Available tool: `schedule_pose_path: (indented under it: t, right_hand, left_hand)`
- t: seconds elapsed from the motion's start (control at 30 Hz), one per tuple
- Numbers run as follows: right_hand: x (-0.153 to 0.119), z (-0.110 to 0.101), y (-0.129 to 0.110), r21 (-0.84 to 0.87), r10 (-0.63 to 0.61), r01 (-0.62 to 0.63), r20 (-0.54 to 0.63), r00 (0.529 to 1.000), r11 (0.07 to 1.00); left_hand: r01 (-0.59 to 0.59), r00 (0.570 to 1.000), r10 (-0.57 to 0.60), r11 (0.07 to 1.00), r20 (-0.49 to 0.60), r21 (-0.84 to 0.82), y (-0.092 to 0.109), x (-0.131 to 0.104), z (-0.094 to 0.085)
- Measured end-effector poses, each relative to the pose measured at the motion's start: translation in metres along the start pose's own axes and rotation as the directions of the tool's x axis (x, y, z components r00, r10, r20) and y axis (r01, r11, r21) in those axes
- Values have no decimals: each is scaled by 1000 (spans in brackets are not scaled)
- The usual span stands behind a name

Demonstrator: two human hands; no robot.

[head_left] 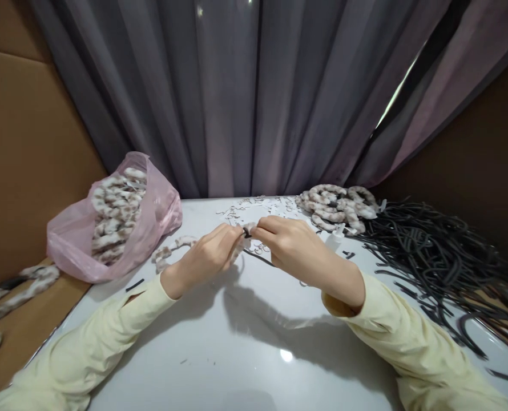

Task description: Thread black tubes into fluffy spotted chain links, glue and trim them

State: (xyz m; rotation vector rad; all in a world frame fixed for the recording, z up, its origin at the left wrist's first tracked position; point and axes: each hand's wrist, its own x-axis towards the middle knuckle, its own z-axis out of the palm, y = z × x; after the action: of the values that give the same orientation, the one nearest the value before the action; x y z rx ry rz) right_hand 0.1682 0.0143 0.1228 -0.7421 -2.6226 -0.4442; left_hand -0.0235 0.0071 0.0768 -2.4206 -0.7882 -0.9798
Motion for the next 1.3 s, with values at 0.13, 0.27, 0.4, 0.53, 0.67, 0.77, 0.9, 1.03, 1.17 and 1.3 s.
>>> schedule_pose_path:
  t: [0.13, 0.27, 0.4, 0.53, 0.67, 0.77, 0.9, 1.03, 1.17, 1.3]
  right_hand:
    - [0, -2, 13, 103, -75, 77, -21, 997, 992]
    - [3, 6, 26, 391, -101, 106, -34, 994, 914]
    - [8, 12, 35, 598, -157, 148, -39, 987, 787]
    - [9, 7, 42, 736, -186, 18, 148, 971, 677]
    - [9, 4, 45, 775, -221, -96, 293, 930, 624]
    - [8, 5, 42, 712, -102, -114, 254, 962, 693]
    - [8, 6, 40, 644, -33, -84, 168, 985, 760]
    - [8, 9, 44, 717, -95, -51, 162, 982, 695]
    - [10, 19, 47, 853, -116, -119, 205, 972, 508]
    - [10, 32, 48, 962, -175, -200, 233, 957, 189]
  left_hand:
    - [85, 996, -75, 966, 50, -243, 5, 2, -7]
    - [172, 984, -140, 908, 108, -383, 12, 4, -10]
    - [212, 976, -166, 878, 143, -428, 15, 4, -10]
    - [164, 986, -132, 871, 102, -463, 17, 3, -10]
    - [97, 994, -66, 878, 82, -468, 18, 2, -9]
    - [262, 965, -241, 832, 106, -489, 17, 2, -4]
    - [458, 884, -426, 711, 191, -534, 17, 2, 1]
    - [458, 883, -427, 693, 194, -558, 18, 1, 2]
    - [432, 895, -407, 693, 181, -577, 18, -2, 3]
    - [410, 904, -393, 689, 166, -598, 18, -2, 2]
